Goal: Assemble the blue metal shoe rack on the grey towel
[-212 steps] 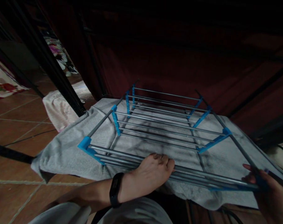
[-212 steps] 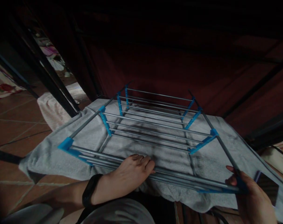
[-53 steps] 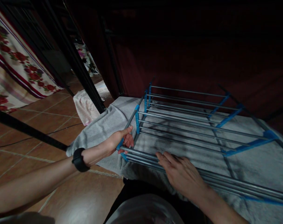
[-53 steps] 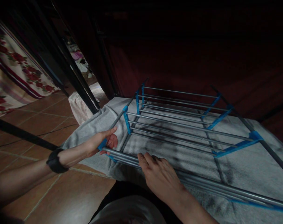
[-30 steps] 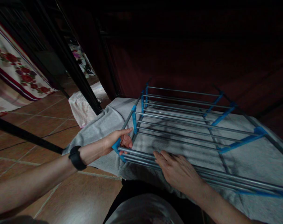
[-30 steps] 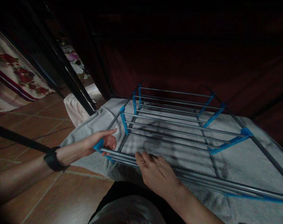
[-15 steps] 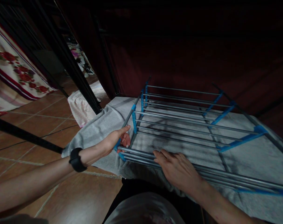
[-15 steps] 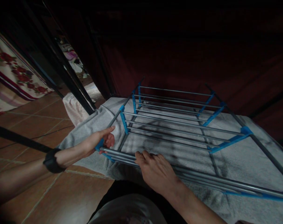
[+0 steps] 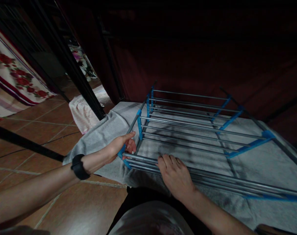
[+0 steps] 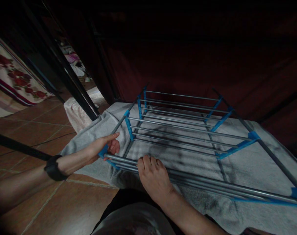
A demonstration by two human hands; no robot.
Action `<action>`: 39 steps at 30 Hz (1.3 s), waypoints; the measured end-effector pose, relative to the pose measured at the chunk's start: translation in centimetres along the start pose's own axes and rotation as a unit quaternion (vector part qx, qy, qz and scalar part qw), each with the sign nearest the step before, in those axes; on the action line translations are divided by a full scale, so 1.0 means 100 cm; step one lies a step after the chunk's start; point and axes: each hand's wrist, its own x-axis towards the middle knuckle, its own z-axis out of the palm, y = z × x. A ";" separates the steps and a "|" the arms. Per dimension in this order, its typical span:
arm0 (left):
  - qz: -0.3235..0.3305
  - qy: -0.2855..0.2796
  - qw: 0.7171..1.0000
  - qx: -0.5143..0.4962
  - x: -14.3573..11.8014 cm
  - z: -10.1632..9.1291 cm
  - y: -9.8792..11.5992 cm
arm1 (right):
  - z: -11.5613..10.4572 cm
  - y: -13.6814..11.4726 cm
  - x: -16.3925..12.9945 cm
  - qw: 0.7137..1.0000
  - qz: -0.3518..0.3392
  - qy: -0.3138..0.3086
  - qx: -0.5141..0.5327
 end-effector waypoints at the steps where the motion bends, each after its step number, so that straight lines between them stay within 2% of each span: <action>1: -0.002 0.004 1.000 0.000 0.000 0.001 0.000 | 0.001 0.000 0.002 1.000 -0.002 -0.003 0.006; 17: 0.004 0.010 1.000 0.015 0.000 0.002 -0.001 | -0.012 0.007 0.012 0.995 -0.021 -0.090 0.041; 24: 0.016 0.001 1.000 0.018 -0.002 0.001 0.000 | -0.009 0.005 0.007 0.999 -0.015 -0.037 0.036; 29: 0.026 0.000 0.999 0.023 0.000 -0.003 -0.003 | -0.016 0.009 -0.018 1.000 0.011 0.018 0.016; 34: 0.039 0.029 0.999 0.018 -0.001 -0.002 -0.004 | -0.017 0.024 -0.034 0.999 0.044 0.000 0.004; 39: 0.054 0.050 0.997 0.031 -0.006 0.003 0.000 | -0.009 0.036 -0.028 0.999 0.012 -0.017 0.044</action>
